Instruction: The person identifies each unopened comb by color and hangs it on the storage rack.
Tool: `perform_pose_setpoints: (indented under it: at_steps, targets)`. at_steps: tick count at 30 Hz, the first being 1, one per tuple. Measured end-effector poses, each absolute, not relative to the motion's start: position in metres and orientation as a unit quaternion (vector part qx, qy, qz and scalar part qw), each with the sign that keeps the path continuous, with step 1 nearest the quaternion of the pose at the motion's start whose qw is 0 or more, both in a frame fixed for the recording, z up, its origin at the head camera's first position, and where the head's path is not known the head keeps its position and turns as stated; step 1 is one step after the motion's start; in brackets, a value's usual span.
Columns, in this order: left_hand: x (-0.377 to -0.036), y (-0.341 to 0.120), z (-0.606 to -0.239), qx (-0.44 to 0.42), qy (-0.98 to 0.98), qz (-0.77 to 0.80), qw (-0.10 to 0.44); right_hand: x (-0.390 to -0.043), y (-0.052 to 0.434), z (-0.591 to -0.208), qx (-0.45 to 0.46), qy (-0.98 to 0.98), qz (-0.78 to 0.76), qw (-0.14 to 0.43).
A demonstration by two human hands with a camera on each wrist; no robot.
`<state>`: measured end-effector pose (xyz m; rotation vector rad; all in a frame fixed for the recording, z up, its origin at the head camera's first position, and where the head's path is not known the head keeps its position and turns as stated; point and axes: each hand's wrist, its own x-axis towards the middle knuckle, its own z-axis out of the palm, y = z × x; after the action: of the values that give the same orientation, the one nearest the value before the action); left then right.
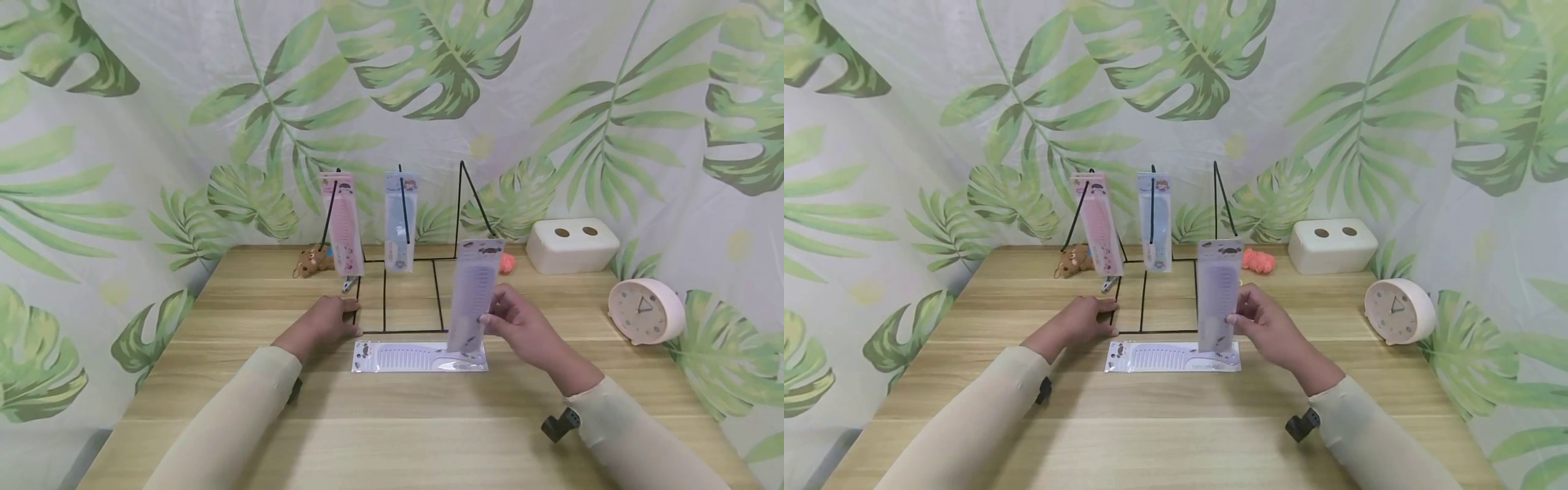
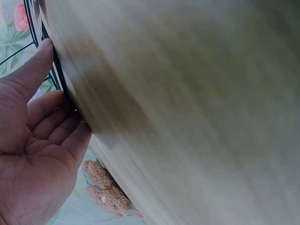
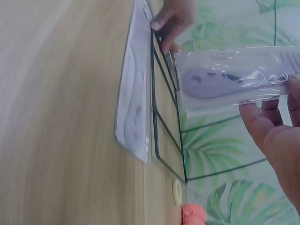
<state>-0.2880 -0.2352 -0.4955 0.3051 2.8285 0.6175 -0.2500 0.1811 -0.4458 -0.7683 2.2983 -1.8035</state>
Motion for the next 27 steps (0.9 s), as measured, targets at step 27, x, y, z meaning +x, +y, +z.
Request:
perform_pose_setpoints:
  at_steps: [27]
  targets:
    - [-0.289,-0.234,-0.497,0.092,0.968,0.203,0.118,-0.261,0.196,-0.448,-0.200,0.762,-0.613,0.066]
